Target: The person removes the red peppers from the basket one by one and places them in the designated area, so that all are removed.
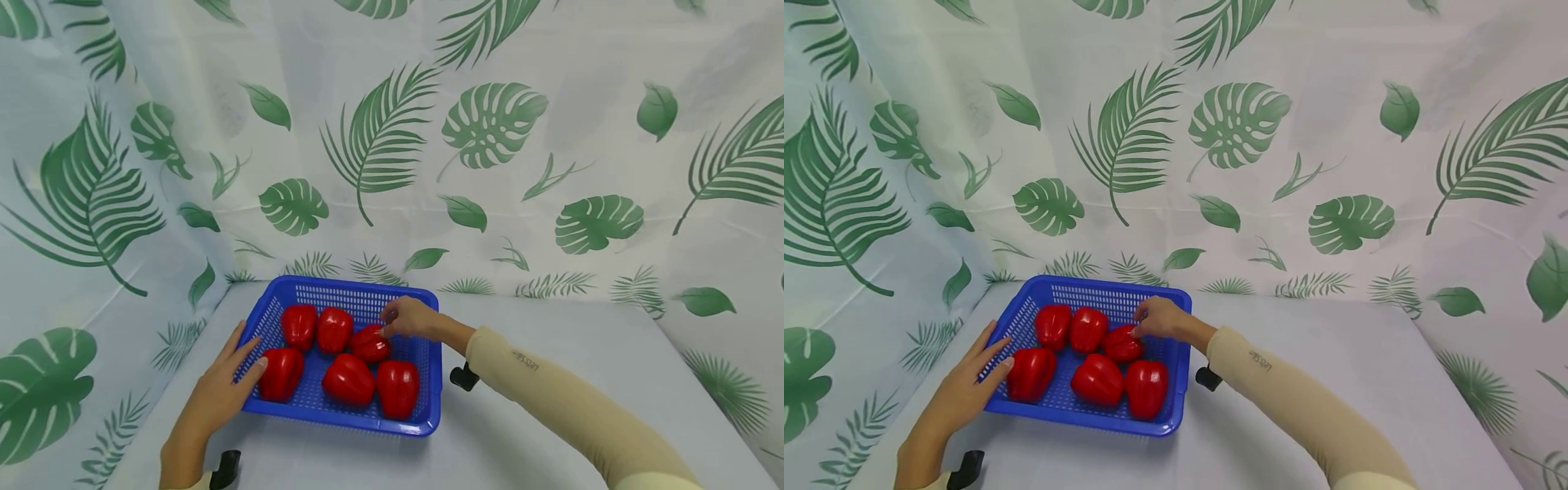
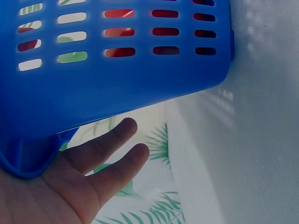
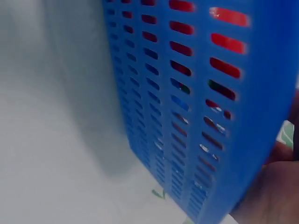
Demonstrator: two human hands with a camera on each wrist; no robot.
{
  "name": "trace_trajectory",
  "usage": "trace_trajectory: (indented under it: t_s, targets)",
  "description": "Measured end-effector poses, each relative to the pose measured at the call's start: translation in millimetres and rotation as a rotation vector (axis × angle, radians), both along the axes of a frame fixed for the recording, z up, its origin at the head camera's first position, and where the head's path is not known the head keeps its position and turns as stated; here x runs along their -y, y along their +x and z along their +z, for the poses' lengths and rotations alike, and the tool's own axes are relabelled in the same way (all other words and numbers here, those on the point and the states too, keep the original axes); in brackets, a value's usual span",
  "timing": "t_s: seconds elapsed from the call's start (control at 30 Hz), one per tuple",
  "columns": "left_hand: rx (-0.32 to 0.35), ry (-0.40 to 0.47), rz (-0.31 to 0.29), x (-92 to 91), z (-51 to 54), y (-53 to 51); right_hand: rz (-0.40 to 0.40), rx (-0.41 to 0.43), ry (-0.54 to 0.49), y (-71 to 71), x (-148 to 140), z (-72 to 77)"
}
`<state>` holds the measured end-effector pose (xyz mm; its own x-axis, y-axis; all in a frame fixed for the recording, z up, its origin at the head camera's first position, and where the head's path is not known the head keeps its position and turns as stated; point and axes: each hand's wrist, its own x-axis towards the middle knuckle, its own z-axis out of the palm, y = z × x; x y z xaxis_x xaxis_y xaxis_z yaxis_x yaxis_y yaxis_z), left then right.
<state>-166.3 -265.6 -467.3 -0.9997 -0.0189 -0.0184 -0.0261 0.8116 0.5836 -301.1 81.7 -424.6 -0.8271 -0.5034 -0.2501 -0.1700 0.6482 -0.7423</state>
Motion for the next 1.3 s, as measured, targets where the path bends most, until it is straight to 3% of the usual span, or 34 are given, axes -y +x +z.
trace_trajectory:
  t_s: [0.13, 0.27, 0.53, 0.83, 1.13, 1.3]
  targets:
    - [-0.011, 0.002, -0.003, 0.2, 0.1, -0.2, 0.038, 0.083, 0.019, 5.0, 5, -6.8]
    - [-0.022, 0.009, -0.012, -1.1, 0.4, -0.7, 0.045, 0.097, 0.001, 10.8, 10, -16.6]
    - [-0.030, 0.017, -0.011, -0.2, 2.7, 2.2, -0.016, 0.134, -0.128, 10.4, 13, -23.1]
    - [-0.025, 0.033, -0.001, -3.3, -1.2, 2.0, -0.093, 0.084, -0.145, 8.9, 13, -28.8]
    - [-0.006, 0.032, 0.002, -2.9, -1.0, 1.5, -0.106, 0.093, -0.187, 7.7, 6, -18.7]
    - [-0.011, 0.023, 0.003, 1.6, -1.3, 2.6, -0.054, 0.094, -0.224, 5.1, 0, -6.0]
